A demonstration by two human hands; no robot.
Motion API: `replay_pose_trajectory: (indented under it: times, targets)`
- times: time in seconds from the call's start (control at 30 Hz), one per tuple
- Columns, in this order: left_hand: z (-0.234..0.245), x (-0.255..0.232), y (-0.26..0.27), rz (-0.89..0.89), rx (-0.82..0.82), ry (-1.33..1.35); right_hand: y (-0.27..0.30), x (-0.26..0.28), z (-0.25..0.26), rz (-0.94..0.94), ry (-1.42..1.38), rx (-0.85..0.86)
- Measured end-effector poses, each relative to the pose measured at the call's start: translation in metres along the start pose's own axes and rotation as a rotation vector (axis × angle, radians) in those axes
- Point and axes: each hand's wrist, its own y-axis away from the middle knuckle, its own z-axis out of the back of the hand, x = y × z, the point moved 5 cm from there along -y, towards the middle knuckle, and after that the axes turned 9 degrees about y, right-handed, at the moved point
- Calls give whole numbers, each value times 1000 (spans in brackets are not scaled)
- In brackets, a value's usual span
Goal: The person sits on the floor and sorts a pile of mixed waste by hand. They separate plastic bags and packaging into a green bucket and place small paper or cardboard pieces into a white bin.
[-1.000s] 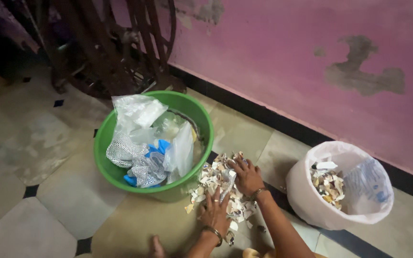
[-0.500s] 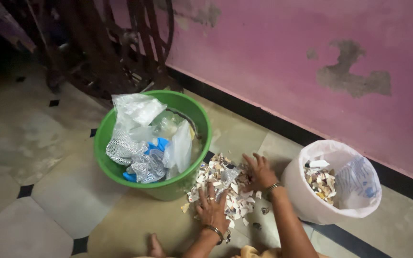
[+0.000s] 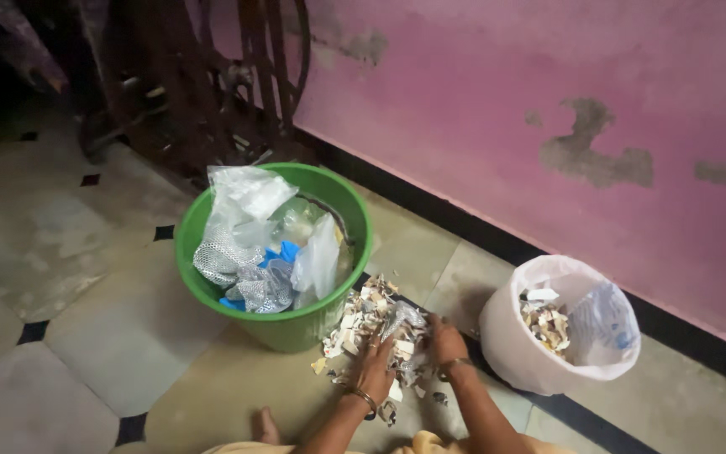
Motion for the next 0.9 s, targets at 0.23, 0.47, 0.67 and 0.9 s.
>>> replay_pose_trajectory:
  times: [0.23,0.47,0.67,0.9]
  targets:
    - [10,-15,7,58,119,-2,46,-14,70,116,-133,-322]
    - [25,-46,18,-80,-75,-173,77,-29,60,57,-203,-352]
    - [21,-47,21,-231,-156,-147,52,-35,20,-16,-157,-355]
    - [27,-46,26,-160,-118,-157,48,26,40,73,-64,20]
